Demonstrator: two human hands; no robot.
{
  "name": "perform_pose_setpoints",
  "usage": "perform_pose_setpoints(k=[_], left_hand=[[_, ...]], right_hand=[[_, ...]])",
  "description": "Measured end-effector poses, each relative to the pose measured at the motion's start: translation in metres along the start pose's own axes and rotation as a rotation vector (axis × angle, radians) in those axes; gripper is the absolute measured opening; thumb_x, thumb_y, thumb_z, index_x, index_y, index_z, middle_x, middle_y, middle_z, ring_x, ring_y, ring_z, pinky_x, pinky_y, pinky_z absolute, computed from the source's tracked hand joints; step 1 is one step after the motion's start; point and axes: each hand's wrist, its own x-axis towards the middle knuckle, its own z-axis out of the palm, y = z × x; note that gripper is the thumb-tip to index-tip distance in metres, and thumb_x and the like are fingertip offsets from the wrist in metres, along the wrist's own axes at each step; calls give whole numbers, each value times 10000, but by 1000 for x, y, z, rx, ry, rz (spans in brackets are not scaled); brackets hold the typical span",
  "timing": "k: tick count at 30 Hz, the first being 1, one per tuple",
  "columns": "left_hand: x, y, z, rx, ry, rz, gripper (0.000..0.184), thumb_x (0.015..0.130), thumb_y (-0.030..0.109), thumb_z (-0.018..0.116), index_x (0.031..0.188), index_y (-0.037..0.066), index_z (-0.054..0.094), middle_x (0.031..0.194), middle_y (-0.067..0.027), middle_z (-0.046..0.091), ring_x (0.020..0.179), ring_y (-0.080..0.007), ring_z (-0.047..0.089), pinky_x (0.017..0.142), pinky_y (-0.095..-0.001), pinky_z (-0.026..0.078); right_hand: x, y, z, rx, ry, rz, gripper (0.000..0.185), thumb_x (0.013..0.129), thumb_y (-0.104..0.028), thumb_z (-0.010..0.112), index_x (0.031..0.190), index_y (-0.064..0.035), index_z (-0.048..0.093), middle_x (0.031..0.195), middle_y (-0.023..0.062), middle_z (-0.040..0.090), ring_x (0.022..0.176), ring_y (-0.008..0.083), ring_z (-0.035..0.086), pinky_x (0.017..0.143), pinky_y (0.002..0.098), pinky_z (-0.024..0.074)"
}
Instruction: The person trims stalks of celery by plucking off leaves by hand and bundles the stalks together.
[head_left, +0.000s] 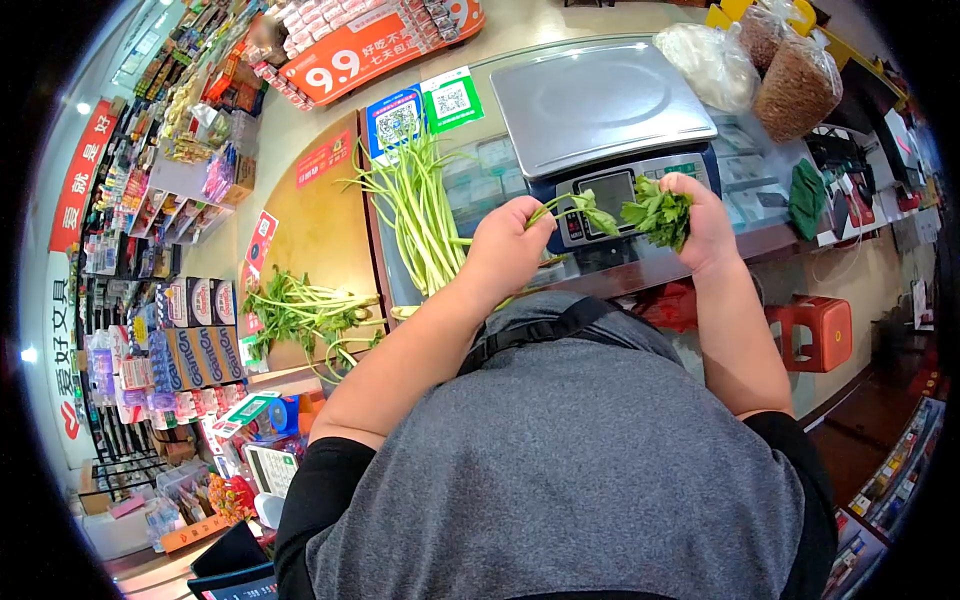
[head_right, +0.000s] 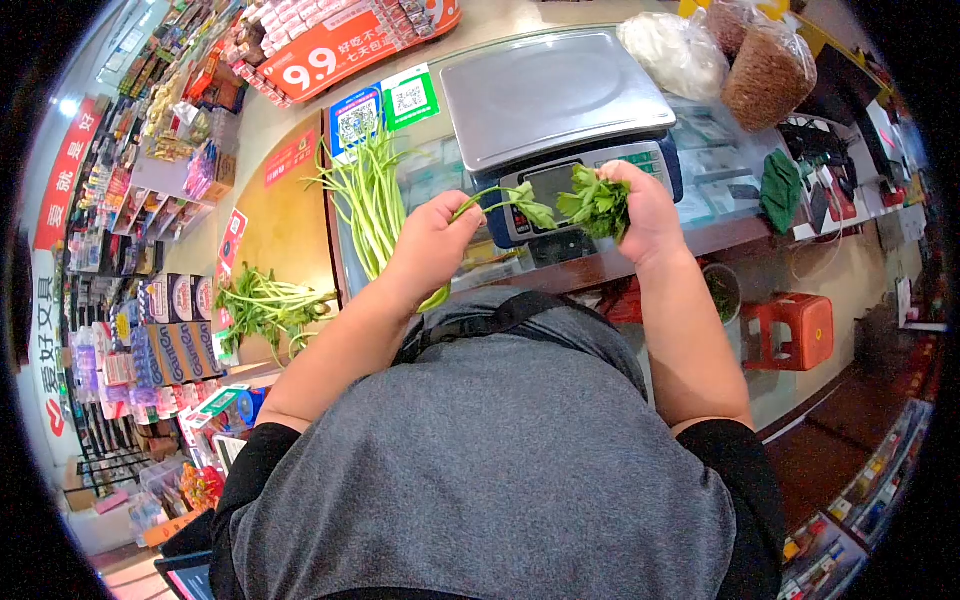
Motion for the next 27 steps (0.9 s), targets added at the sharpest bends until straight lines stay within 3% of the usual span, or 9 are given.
perform_pose_setpoints(k=[5, 6, 8, 11, 15, 18, 21, 24, 27], left_hand=[[1, 2, -1, 13, -22, -19, 182, 956, 170, 555, 936, 8, 635, 818, -16, 630, 783, -87, 546, 727, -264, 458], [1, 3, -1, 14, -23, -14, 179, 956, 168, 556, 935, 8, 634, 814, -14, 627, 780, -85, 543, 726, -263, 457], [4, -5, 4, -48, -6, 48, 174, 933, 179, 573, 917, 15, 628, 728, -60, 600, 689, -139, 543, 662, -309, 457], [2, -5, 4, -45, 4, 95, 171, 918, 182, 586, 891, 16, 615, 678, -80, 580, 640, -162, 536, 624, -333, 452], [-4, -1, -2, -20, 4, 88, 173, 913, 180, 592, 866, 13, 600, 669, -73, 570, 634, -153, 523, 613, -335, 444], [-8, 9, -7, 44, -38, 30, 164, 938, 167, 579, 897, 13, 617, 779, -25, 611, 758, -95, 535, 716, -279, 462], [-7, 7, -5, 144, -59, 36, 169, 933, 175, 581, 901, 14, 620, 769, -40, 607, 754, -103, 538, 715, -290, 464], [-3, 2, 1, 173, -33, 89, 171, 933, 178, 580, 917, 15, 625, 764, -48, 605, 753, -110, 539, 713, -295, 464], [-1, 9, 7, 164, -54, 54, 174, 935, 176, 577, 942, 9, 628, 786, -36, 606, 777, -109, 540, 733, -286, 457]], right_hand=[[-10, -10, 39, -681, -120, -95, 218, 814, -51, 609, 1024, -20, 660, 859, 33, 658, 734, 121, 623, 676, 285, 523], [-13, -2, 49, -926, -192, -265, 230, 817, -66, 611, 1023, 1, 689, 859, 32, 675, 706, 125, 629, 655, 276, 509], [-11, 10, 58, -1208, -249, -289, 258, 797, -127, 621, 1009, -16, 715, 906, 110, 720, 776, 198, 668, 735, 292, 518], [-1, 25, 57, -1340, -272, -424, 254, 795, -161, 616, 991, -33, 717, 894, 160, 710, 796, 252, 682, 731, 331, 523], [0, 27, 65, -1410, -264, -324, 244, 783, -187, 616, 939, -25, 712, 897, 168, 699, 819, 304, 675, 736, 364, 522], [-4, 33, 69, -1456, -262, -334, 213, 778, -186, 612, 885, -23, 698, 862, 166, 688, 814, 327, 662, 734, 385, 517], [-6, 40, 71, -1546, -211, -418, 172, 773, -182, 607, 840, -33, 662, 844, 160, 667, 821, 355, 635, 732, 434, 502], [-2, 49, 61, -1525, -124, -604, 166, 771, -182, 609, 837, -38, 657, 859, 168, 656, 831, 358, 632, 735, 441, 497], [-4, 49, 56, -1418, -43, -588, 164, 770, -182, 609, 836, -40, 657, 872, 180, 653, 838, 367, 626, 742, 444, 497]])
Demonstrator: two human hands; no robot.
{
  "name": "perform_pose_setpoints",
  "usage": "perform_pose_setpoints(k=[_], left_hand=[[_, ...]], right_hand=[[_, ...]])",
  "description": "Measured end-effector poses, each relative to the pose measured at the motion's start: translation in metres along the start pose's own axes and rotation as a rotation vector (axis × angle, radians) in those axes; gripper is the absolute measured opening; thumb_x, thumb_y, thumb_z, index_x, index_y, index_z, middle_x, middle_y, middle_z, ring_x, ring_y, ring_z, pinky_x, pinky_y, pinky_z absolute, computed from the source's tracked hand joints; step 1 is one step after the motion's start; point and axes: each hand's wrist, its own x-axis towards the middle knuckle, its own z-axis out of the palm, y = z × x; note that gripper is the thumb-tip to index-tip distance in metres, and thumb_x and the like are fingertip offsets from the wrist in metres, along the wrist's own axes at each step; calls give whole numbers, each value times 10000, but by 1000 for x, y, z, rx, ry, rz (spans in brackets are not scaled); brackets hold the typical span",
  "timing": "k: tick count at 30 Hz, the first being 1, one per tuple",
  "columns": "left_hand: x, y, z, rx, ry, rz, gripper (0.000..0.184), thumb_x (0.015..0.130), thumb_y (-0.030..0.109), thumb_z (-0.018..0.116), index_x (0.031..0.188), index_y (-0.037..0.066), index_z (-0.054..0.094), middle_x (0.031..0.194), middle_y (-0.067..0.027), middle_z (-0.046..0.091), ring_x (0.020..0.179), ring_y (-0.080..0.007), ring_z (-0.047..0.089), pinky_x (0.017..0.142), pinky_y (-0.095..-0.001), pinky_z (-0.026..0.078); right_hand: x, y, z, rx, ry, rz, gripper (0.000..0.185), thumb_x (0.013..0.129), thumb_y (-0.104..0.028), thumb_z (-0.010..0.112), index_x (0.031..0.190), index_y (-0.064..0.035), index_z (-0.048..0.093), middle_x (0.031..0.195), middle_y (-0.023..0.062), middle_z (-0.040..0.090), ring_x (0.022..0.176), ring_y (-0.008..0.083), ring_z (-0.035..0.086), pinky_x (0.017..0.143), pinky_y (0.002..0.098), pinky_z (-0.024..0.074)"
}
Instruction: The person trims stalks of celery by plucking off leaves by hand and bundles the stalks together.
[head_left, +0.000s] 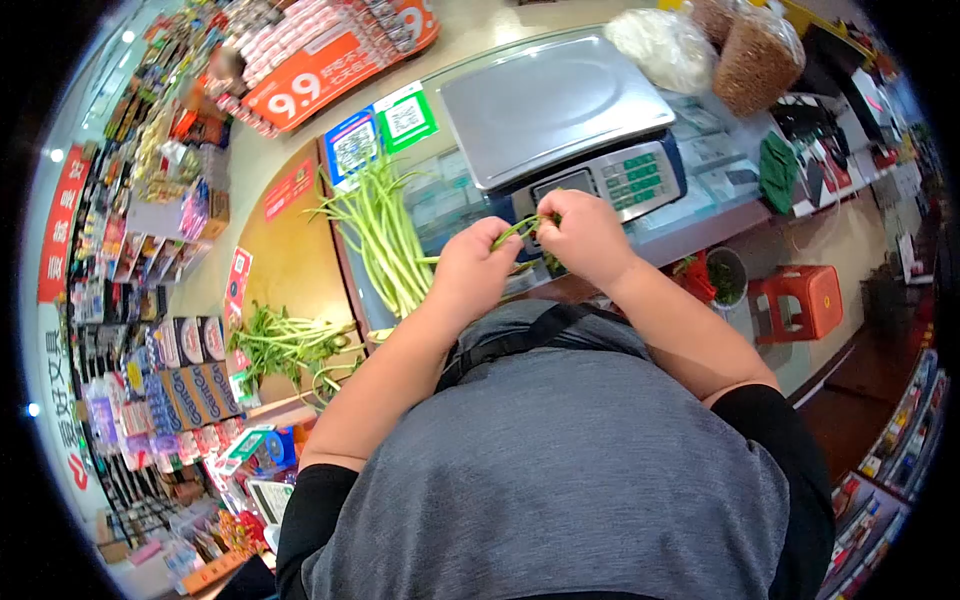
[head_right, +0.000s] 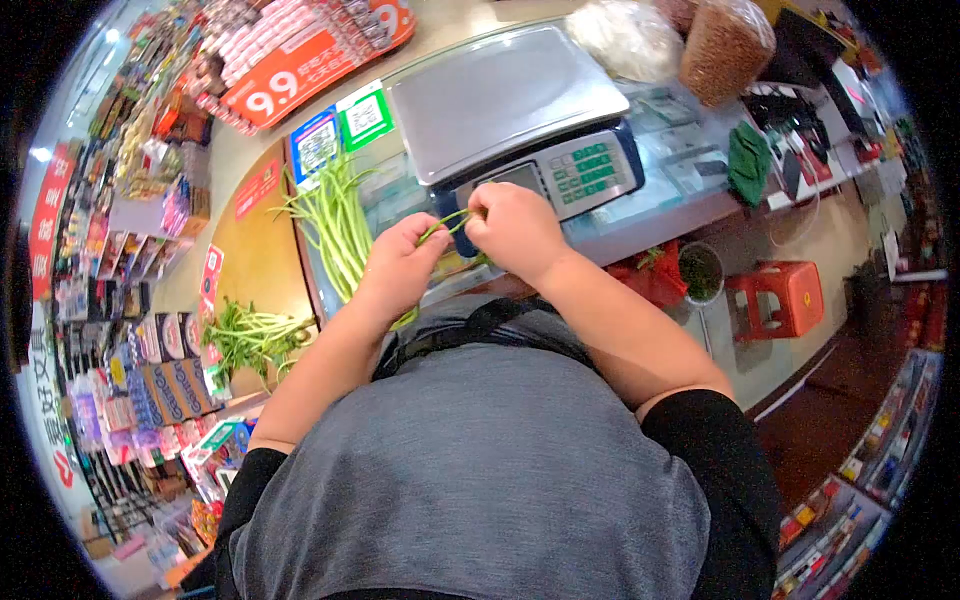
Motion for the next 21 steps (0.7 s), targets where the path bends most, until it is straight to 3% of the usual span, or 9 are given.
perform_pose_setpoints(k=[2, 5, 6, 8, 11, 13, 15, 19, 21], left_hand=[[3, -2, 6, -116, -20, -54, 167, 938, 175, 578, 949, 18, 632, 799, 3, 596, 782, -89, 525, 730, -255, 440], [10, -9, 2, -66, 25, 28, 145, 947, 176, 572, 954, 44, 633, 753, 34, 561, 710, -61, 483, 648, -236, 410], [12, -8, -2, -98, 71, -26, 131, 950, 175, 571, 959, 56, 626, 720, 44, 534, 655, -51, 453, 588, -226, 379], [13, -10, -11, -205, 143, -141, 128, 943, 181, 583, 948, 60, 626, 683, 40, 528, 574, -59, 447, 514, -225, 361], [14, -18, -20, -551, 229, -242, 125, 939, 185, 599, 951, 60, 604, 643, 40, 488, 496, -36, 394, 442, -195, 297], [18, -20, -20, -603, 312, -244, 128, 948, 180, 588, 975, 57, 566, 628, 53, 436, 485, -43, 377, 426, -199, 297], [23, -20, -19, -632, 354, -274, 120, 957, 171, 573, 988, 59, 544, 637, 50, 419, 486, -47, 365, 430, -200, 301], [37, -21, -15, -646, 390, -281, 108, 969, 176, 559, 980, 71, 535, 640, 46, 409, 487, -52, 361, 429, -200, 298], [44, -23, -14, -595, 419, -290, 110, 973, 179, 554, 989, 72, 535, 640, 46, 410, 482, -52, 357, 421, -200, 295]], right_hand=[[0, 21, 2, 3, 98, 50, 153, 798, -159, 596, 820, -18, 652, 841, 152, 666, 801, 325, 646, 715, 415, 503], [1, 87, -17, 647, 243, 470, 122, 824, -126, 589, 818, -16, 641, 809, 103, 654, 764, 258, 649, 680, 381, 508], [-3, 101, -40, 1139, 259, 618, 55, 853, -104, 576, 846, -65, 615, 813, 63, 627, 726, 205, 629, 672, 371, 534], [-23, 137, -92, 1568, 236, 605, 69, 863, -111, 567, 913, -73, 595, 859, 84, 636, 762, 231, 644, 712, 381, 558], [-72, 225, -172, 1711, 338, 405, 134, 867, -169, 547, 949, -74, 597, 943, 108, 655, 827, 281, 658, 720, 420, 567], [-118, 276, -223, 1729, 519, 480, 187, 874, -242, 522, 982, -122, 617, 1038, 108, 668, 897, 298, 650, 711, 461, 550], [-162, 309, -260, 1646, 817, 626, 163, 852, -221, 532, 931, -110, 620, 967, 98, 680, 925, 300, 644, 791, 455, 513], [-234, 412, -280, 1550, 1260, 883, 234, 873, -264, 496, 989, -118, 636, 1079, 109, 680, 1004, 319, 630, 822, 483, 491], [-252, 449, -276, 1540, 1258, 995, 327, 881, -339, 470, 1083, -138, 632, 1150, 97, 665, 1043, 308, 618, 814, 491, 476]])
